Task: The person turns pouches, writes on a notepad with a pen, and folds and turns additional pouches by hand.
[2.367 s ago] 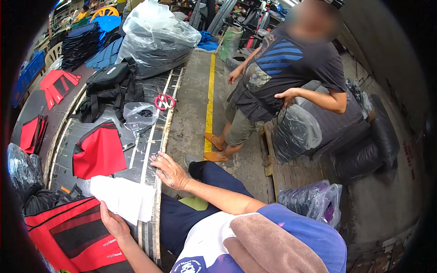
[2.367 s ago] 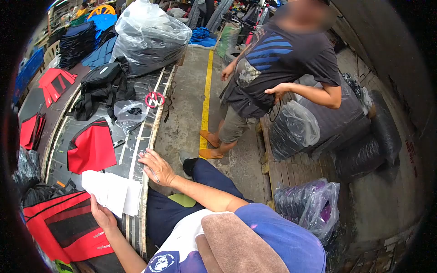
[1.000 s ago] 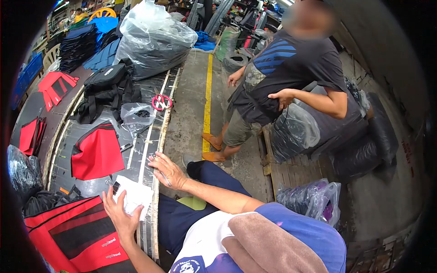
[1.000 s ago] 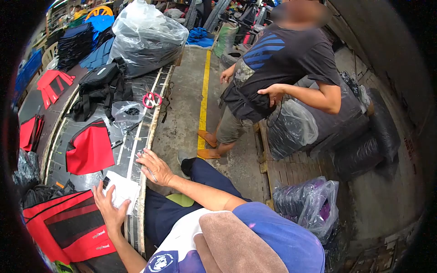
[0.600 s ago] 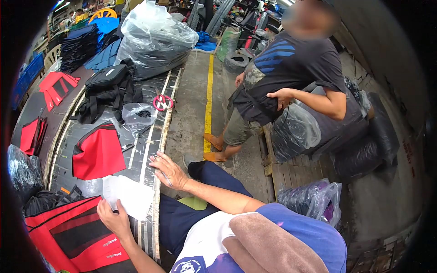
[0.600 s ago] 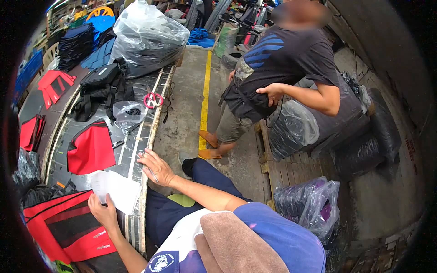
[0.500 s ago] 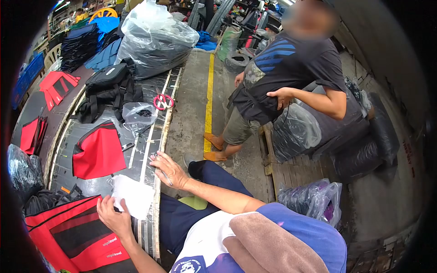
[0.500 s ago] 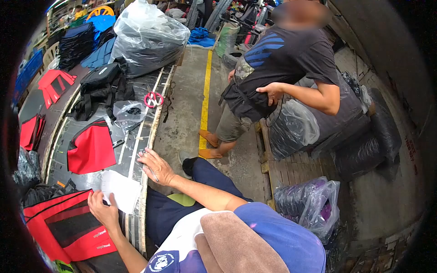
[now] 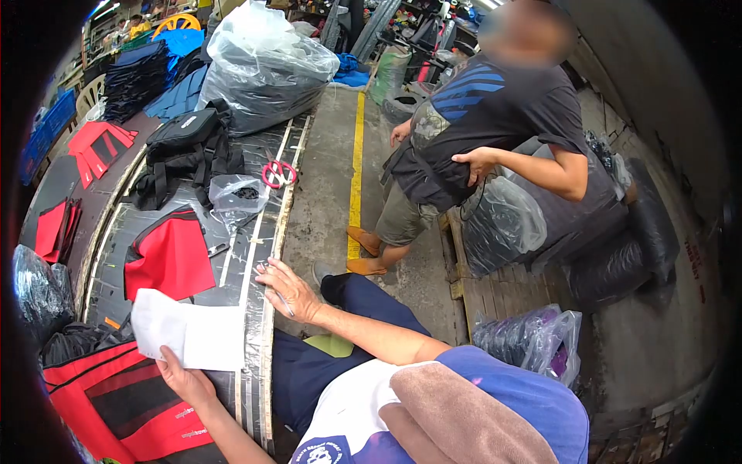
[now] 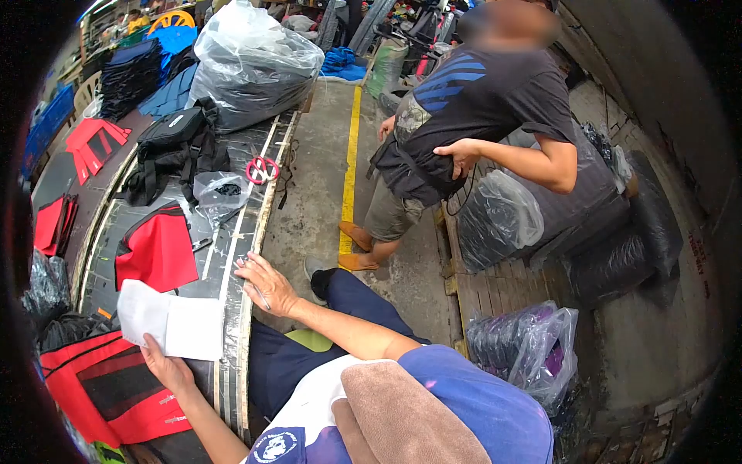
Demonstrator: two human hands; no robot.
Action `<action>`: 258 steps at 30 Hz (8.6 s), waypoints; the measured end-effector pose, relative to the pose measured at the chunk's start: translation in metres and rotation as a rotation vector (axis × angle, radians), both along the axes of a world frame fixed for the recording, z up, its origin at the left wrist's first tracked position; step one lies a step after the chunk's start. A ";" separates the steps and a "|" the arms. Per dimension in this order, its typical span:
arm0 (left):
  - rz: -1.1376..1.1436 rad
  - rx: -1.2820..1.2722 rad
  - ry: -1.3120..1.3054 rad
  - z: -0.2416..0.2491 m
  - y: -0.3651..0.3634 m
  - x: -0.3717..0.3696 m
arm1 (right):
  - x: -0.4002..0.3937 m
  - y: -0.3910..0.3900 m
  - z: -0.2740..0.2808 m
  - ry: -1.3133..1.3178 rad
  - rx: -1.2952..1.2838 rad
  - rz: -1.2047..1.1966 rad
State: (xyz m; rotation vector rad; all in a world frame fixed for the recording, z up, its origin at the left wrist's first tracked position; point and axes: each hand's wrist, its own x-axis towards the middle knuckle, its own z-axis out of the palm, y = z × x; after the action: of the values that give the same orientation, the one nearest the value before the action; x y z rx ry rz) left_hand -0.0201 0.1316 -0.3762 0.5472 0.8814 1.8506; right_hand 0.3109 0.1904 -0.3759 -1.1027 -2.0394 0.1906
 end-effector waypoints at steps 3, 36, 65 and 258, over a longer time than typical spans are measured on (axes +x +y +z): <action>-0.031 0.037 -0.232 0.004 0.000 -0.006 | 0.000 0.001 -0.001 0.008 -0.003 0.005; -0.424 0.062 -0.572 0.012 -0.002 0.001 | 0.000 0.001 0.001 0.011 0.016 0.011; -0.199 -0.111 -0.376 0.010 0.000 0.008 | 0.000 0.001 0.001 0.005 0.021 0.002; -0.164 -0.201 0.119 0.013 -0.009 0.007 | -0.049 -0.141 0.410 0.797 0.001 0.893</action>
State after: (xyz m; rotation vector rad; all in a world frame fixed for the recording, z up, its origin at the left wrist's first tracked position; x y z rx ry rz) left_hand -0.0127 0.1229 -0.3629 0.5900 1.0564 1.5740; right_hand 0.2619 0.0494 0.0341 0.0162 -1.6225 0.9082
